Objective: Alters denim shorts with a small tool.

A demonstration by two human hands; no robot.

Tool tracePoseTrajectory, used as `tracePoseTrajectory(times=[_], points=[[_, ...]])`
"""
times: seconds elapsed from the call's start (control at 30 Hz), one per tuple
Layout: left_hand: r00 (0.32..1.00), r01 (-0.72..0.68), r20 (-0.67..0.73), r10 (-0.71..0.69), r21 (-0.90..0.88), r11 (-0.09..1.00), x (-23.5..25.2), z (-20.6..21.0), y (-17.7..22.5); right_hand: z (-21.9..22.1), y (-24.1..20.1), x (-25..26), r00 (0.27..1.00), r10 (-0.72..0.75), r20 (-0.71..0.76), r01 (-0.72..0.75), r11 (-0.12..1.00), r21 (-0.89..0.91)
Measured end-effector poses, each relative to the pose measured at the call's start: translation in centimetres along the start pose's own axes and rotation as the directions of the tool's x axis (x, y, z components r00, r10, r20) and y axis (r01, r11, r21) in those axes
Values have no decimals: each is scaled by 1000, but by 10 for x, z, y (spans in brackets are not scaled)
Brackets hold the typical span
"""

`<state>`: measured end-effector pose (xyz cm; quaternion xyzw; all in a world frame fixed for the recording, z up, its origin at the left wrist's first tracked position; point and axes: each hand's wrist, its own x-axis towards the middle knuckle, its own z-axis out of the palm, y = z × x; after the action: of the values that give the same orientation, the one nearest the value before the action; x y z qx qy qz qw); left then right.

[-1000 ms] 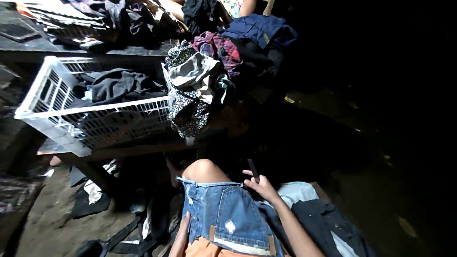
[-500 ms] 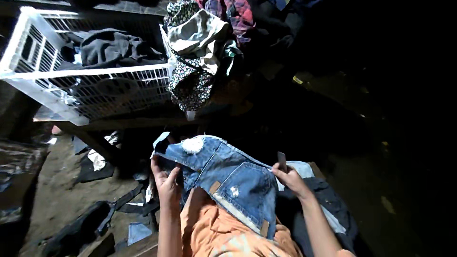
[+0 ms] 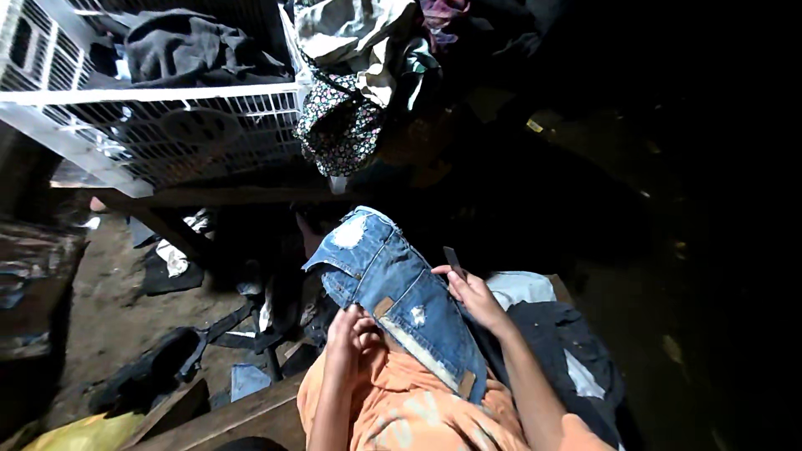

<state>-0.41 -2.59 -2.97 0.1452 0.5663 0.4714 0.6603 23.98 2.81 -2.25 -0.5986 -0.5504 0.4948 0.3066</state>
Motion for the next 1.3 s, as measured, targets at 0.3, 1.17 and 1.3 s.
tracePoseTrajectory(times=[0.3,1.17,1.3], points=[[930,-217,366,20,506,835,-24,20,-6,20,-14,11,999,-51,-2,50,992,-115],[926,-186,378,5,446,875,-11,-14,3,9,8,-2,966,248,-65,-253,964,-79],[879,-257,473,66,352,900,-22,-27,-8,13,10,8,980,193,-41,-197,972,-126]])
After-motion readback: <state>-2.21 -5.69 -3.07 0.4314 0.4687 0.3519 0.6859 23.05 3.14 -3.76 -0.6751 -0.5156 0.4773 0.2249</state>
